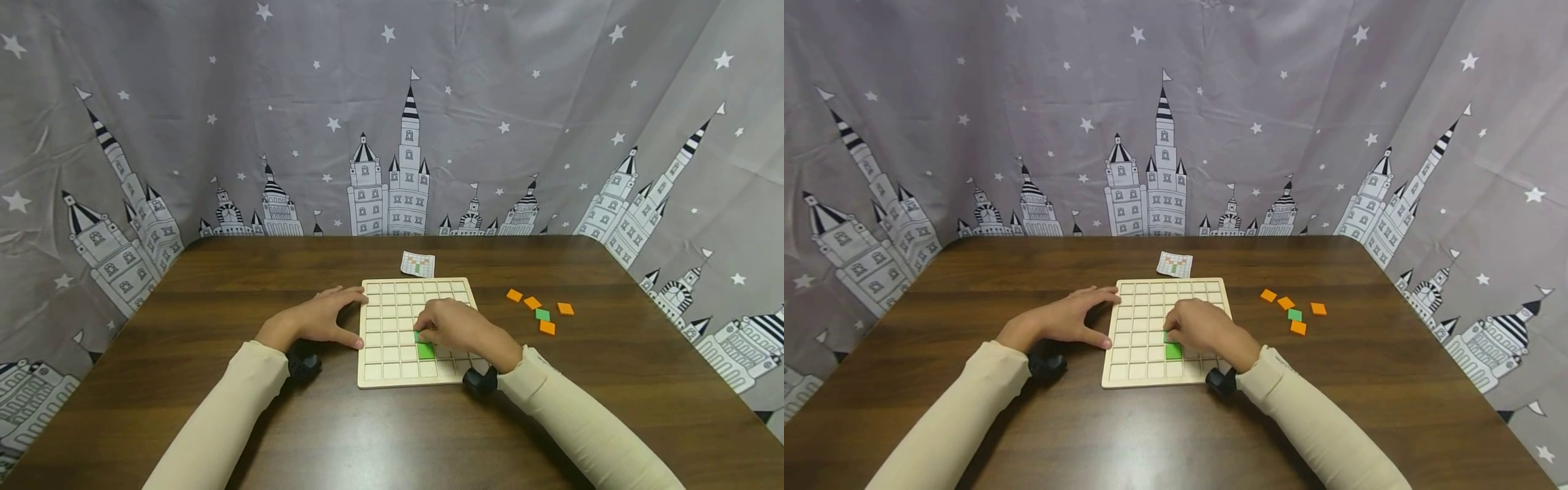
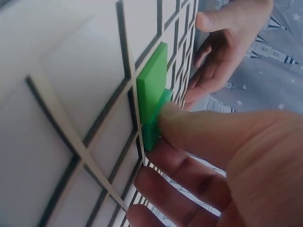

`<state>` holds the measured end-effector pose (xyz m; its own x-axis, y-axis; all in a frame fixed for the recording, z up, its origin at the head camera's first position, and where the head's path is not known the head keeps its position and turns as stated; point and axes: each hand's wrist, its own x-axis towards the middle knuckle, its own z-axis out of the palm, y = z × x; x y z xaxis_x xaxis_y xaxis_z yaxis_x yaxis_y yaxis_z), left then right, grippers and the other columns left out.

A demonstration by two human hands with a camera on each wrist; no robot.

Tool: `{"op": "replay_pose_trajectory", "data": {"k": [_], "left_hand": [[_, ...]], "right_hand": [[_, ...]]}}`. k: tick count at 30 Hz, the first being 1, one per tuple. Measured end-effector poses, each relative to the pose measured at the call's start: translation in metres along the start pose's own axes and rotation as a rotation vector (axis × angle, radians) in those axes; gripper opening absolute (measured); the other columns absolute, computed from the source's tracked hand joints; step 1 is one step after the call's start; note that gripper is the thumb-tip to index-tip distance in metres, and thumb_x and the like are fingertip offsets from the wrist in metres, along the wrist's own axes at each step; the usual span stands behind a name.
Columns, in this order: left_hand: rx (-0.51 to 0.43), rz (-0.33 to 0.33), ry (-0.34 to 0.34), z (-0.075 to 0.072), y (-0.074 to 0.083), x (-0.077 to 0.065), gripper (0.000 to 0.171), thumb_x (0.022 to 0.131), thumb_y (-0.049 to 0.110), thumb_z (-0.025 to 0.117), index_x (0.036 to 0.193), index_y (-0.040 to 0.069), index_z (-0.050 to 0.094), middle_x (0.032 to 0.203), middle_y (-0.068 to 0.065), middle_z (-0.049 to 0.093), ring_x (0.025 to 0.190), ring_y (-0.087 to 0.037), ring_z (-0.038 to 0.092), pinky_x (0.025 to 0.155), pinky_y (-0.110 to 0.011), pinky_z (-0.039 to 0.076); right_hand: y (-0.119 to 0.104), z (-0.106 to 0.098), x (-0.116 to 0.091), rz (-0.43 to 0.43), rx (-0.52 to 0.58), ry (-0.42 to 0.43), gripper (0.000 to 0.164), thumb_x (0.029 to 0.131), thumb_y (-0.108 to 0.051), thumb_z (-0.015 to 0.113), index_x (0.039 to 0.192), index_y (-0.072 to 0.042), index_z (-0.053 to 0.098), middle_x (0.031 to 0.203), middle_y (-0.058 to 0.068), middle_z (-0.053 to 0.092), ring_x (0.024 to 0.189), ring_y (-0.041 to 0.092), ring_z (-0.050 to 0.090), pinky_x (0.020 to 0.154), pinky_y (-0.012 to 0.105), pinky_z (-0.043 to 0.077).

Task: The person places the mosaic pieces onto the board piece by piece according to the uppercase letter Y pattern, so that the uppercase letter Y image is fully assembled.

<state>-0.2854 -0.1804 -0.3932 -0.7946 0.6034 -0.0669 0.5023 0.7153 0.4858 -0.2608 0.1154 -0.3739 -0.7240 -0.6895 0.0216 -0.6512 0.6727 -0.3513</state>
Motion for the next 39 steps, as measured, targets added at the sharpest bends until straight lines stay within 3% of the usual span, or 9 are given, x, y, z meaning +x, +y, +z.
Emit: {"op": "replay_pose_trajectory", "data": {"k": [6, 14, 20, 25, 30, 35, 39], "left_hand": [[-0.005, -0.010, -0.006, 0.000, 0.000, 0.000, 0.087, 0.079, 0.048, 0.085, 0.147, 0.007, 0.049, 0.161, -0.019, 0.031, 0.146, -0.054, 0.016, 0.114, -0.069, 0.011], [0.000, -0.004, -0.007, 0.002, -0.002, 0.001, 0.088, 0.079, 0.050, 0.084, 0.147, 0.007, 0.048, 0.160, -0.019, 0.032, 0.145, -0.055, 0.016, 0.114, -0.070, 0.012], [-0.005, -0.011, -0.008, 0.000, 0.000, 0.000, 0.088, 0.079, 0.049, 0.084, 0.148, 0.007, 0.048, 0.161, -0.018, 0.031, 0.146, -0.054, 0.015, 0.114, -0.069, 0.011], [0.006, -0.010, -0.006, 0.000, 0.000, 0.001, 0.088, 0.079, 0.049, 0.084, 0.148, 0.007, 0.048, 0.161, -0.019, 0.032, 0.145, -0.055, 0.016, 0.114, -0.069, 0.012], [0.010, -0.014, -0.008, 0.000, -0.001, 0.002, 0.088, 0.079, 0.049, 0.084, 0.148, 0.007, 0.048, 0.161, -0.018, 0.032, 0.146, -0.054, 0.016, 0.114, -0.069, 0.012], [0.002, -0.019, -0.014, 0.001, -0.001, 0.001, 0.089, 0.079, 0.050, 0.084, 0.148, 0.007, 0.048, 0.161, -0.018, 0.032, 0.146, -0.054, 0.016, 0.114, -0.069, 0.012], [0.006, -0.013, -0.007, 0.000, -0.001, 0.000, 0.088, 0.079, 0.049, 0.084, 0.148, 0.007, 0.048, 0.160, -0.019, 0.032, 0.145, -0.055, 0.017, 0.113, -0.070, 0.013]], "right_hand": [[0.001, -0.002, 0.000, 0.021, 0.002, -0.033, 0.019, 0.092, -0.007, 0.075, 0.110, -0.007, 0.079, 0.108, 0.003, 0.069, 0.092, 0.015, 0.061, 0.084, 0.034, 0.054], [-0.001, -0.003, -0.002, -0.005, -0.021, -0.040, 0.021, 0.091, -0.003, 0.075, 0.112, -0.004, 0.078, 0.111, 0.007, 0.072, 0.107, 0.023, 0.067, 0.091, 0.038, 0.055], [-0.005, -0.002, -0.004, -0.010, -0.146, -0.021, 0.021, 0.092, -0.010, 0.075, 0.113, -0.011, 0.079, 0.098, 0.000, 0.068, 0.092, 0.019, 0.067, 0.077, 0.034, 0.056], [-0.009, -0.005, -0.004, 0.000, -0.220, -0.048, 0.024, 0.094, -0.011, 0.074, 0.117, -0.016, 0.078, 0.095, -0.002, 0.064, 0.084, 0.018, 0.065, 0.068, 0.037, 0.055], [-0.005, -0.006, -0.004, -0.004, -0.167, -0.066, 0.029, 0.092, -0.009, 0.076, 0.121, -0.013, 0.076, 0.102, 0.000, 0.066, 0.095, 0.019, 0.067, 0.078, 0.036, 0.056], [0.010, -0.007, -0.006, -0.095, -0.071, -0.066, 0.031, 0.093, -0.008, 0.073, 0.124, -0.005, 0.073, 0.108, 0.005, 0.069, 0.089, 0.015, 0.062, 0.080, 0.032, 0.054], [0.023, -0.015, -0.014, -0.054, -0.035, -0.017, 0.033, 0.097, -0.016, 0.069, 0.128, -0.005, 0.070, 0.118, 0.007, 0.069, 0.092, 0.017, 0.062, 0.083, 0.036, 0.054]]}}
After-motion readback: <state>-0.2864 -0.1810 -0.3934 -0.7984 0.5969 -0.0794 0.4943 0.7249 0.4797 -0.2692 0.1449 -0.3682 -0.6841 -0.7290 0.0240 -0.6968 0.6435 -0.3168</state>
